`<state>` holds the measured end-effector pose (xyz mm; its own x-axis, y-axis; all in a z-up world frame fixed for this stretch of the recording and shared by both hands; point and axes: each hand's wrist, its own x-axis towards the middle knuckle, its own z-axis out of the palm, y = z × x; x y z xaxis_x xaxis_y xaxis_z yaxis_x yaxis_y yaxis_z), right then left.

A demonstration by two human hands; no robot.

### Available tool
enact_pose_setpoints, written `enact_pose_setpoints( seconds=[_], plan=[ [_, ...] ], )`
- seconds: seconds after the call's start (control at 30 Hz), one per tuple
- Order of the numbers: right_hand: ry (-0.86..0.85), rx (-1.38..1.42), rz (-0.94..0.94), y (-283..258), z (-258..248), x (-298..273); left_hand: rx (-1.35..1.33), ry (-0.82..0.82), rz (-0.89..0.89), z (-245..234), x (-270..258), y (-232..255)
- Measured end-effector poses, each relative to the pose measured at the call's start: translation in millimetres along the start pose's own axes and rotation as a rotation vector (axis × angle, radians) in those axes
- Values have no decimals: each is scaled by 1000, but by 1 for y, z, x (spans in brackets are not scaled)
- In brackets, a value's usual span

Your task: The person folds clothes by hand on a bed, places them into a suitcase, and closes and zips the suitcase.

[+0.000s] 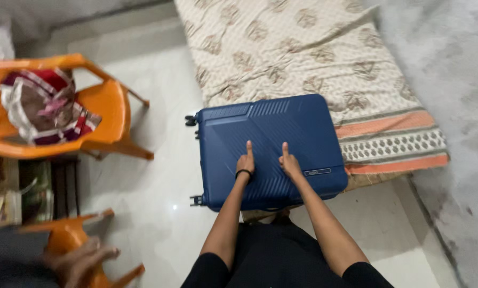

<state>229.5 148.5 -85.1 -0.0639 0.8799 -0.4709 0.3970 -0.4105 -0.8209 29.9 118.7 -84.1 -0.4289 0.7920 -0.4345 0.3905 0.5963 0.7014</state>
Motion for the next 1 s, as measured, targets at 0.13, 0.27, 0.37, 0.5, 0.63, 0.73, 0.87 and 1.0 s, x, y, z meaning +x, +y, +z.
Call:
enact_pose_setpoints(
  seconds=[0.13, 0.27, 0.37, 0.5, 0.63, 0.73, 0.87, 1.0],
  plan=[
    [-83, 137, 50, 4, -5, 10, -8, -34, -92, 1, -4, 4],
    [-95, 90, 95, 6, -9, 18, 17, -3, -82, 6, 4, 7],
    [-88, 49, 69, 4, -6, 18, 14, 20, -86, 7, 12, 0],
    [-62, -79, 46, -3, -8, 13, -51, -15, -99, 4, 11, -2],
    [-62, -67, 52, -10, -8, 6, -70, -1, -81, 1, 7, 2],
    [-54, -174, 27, -15, -10, 1, -80, -10, -88, -2, 2, 4],
    [-52, -190, 33, -21, -11, -6, -95, -27, -90, -6, 2, 9],
    [-50, -161, 12, -17, -11, -3, -119, -31, -90, -8, -1, 14]
  ],
)
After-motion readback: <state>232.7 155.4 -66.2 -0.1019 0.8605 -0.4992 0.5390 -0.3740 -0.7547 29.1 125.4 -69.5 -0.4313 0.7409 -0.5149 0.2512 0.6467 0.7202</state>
